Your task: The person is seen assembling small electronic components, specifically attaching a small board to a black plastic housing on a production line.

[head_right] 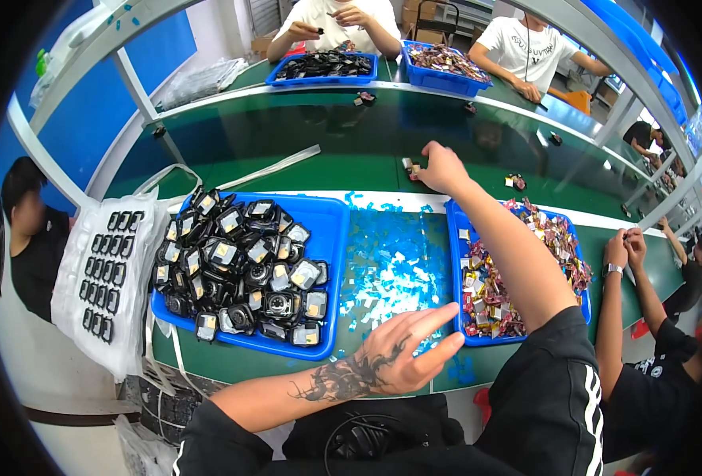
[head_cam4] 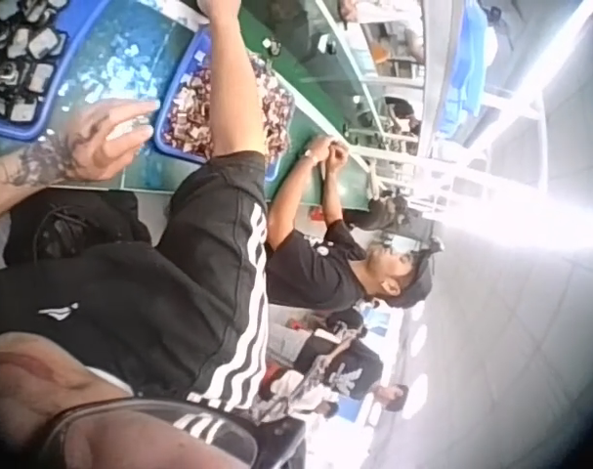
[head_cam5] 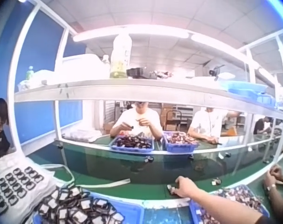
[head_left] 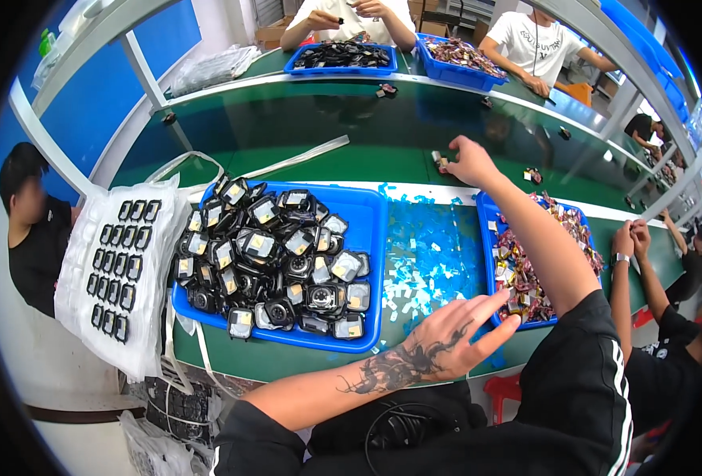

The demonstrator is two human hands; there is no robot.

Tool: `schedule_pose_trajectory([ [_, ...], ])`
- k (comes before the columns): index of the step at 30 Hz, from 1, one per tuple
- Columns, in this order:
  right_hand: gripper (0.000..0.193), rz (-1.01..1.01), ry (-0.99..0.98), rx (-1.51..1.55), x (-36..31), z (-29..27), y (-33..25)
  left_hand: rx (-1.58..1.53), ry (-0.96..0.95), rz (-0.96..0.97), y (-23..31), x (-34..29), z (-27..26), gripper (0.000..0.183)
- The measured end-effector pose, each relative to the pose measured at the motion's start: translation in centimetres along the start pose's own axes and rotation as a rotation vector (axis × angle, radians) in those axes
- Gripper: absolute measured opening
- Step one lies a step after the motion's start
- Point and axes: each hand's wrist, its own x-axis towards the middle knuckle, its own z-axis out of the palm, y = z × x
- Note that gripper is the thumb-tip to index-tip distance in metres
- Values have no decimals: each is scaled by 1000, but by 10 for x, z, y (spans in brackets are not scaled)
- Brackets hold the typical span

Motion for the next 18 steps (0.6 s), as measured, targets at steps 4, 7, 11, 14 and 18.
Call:
schedule_pose_trajectory([
  [4,19,-463,267,91,-46,3,-74,-13,-25,40,-2,0,-3,53],
  [7,35,-655,-384,216,-108,19,-127,-86,51,170,-1,-3,-3,37],
  [11,35,-732,-382,10,-135,40,-131,-94,111,215,-5,-1,-4,38],
  [14,30,-679,-290,145,-145,36,-130,-5,242,193,-14,-1,-10,54],
  [18,19,-434,-143,550,-151,3,-120,224,556,-277,-17,7,-17,78],
])
